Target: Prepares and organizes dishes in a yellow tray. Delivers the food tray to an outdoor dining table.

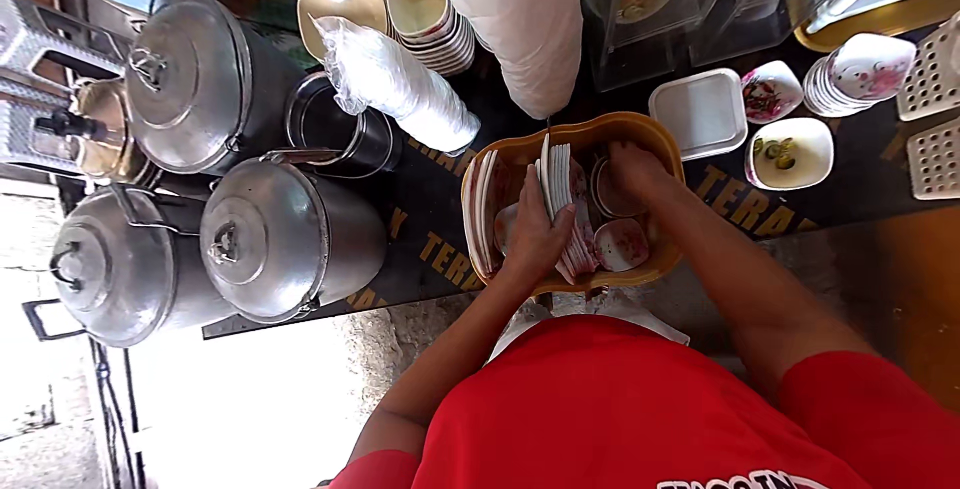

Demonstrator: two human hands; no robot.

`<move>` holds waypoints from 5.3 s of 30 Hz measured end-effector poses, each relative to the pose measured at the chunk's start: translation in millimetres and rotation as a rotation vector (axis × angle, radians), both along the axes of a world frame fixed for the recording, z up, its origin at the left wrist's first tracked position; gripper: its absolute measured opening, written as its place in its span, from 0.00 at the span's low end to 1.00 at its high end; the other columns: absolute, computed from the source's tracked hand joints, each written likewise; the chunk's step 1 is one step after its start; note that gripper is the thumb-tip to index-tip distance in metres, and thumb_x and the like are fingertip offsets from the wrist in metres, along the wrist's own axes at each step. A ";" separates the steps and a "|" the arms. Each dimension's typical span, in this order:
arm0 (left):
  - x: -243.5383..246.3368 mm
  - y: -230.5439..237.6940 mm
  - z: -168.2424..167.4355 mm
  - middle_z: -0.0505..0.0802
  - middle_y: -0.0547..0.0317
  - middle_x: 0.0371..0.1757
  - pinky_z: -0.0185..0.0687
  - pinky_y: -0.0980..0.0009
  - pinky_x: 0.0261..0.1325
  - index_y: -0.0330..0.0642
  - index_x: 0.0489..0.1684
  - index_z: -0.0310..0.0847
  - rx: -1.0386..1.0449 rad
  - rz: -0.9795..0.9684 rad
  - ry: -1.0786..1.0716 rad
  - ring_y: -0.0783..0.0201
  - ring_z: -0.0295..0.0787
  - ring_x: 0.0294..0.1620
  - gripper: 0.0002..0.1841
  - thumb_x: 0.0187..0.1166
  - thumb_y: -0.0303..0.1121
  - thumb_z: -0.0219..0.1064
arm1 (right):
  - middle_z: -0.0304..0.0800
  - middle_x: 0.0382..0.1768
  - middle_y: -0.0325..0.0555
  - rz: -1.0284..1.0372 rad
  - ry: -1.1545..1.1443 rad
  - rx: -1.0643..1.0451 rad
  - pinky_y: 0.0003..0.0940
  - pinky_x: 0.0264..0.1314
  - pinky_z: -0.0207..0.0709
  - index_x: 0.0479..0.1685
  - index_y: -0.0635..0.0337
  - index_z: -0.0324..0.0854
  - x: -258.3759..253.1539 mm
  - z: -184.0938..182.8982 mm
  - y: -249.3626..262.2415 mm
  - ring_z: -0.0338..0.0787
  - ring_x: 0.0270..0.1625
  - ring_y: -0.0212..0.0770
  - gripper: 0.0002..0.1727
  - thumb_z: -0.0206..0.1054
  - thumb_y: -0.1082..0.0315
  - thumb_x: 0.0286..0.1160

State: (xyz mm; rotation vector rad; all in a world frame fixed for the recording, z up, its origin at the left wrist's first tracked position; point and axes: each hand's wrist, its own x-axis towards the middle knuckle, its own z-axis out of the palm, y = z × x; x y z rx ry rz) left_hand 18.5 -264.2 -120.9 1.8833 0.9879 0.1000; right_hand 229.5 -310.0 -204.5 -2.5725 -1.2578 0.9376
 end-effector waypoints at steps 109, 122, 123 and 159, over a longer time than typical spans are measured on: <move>1.5 -11.9 -7.6 0.55 0.35 0.93 0.79 0.49 0.73 0.43 0.98 0.38 0.129 0.047 -0.024 0.42 0.72 0.82 0.56 0.68 0.35 0.79 | 0.69 0.77 0.77 -0.405 0.075 -0.177 0.60 0.70 0.79 0.83 0.77 0.55 -48.8 -4.2 -32.2 0.84 0.70 0.70 0.39 0.70 0.68 0.77; -2.0 -10.6 -14.4 0.56 0.35 0.93 0.71 0.47 0.81 0.42 0.97 0.39 0.144 0.029 -0.049 0.42 0.63 0.89 0.56 0.69 0.37 0.78 | 0.85 0.53 0.72 -0.530 0.245 0.168 0.64 0.58 0.81 0.81 0.71 0.57 -54.3 34.6 -57.6 0.89 0.55 0.68 0.25 0.55 0.71 0.88; -2.5 -10.6 -15.4 0.56 0.35 0.93 0.70 0.47 0.81 0.42 0.97 0.39 0.143 0.032 -0.059 0.42 0.63 0.89 0.56 0.69 0.36 0.78 | 0.85 0.50 0.70 -0.545 0.260 0.237 0.62 0.55 0.81 0.79 0.71 0.58 -53.7 36.0 -62.0 0.89 0.51 0.65 0.24 0.53 0.71 0.88; -1.8 -11.9 -18.8 0.60 0.38 0.92 0.76 0.51 0.77 0.42 0.97 0.42 0.112 0.096 -0.033 0.47 0.71 0.83 0.54 0.65 0.34 0.76 | 0.82 0.63 0.79 -0.335 -0.407 0.316 0.76 0.70 0.70 0.67 0.77 0.75 197.0 96.1 -172.2 0.82 0.66 0.79 0.23 0.52 0.61 0.93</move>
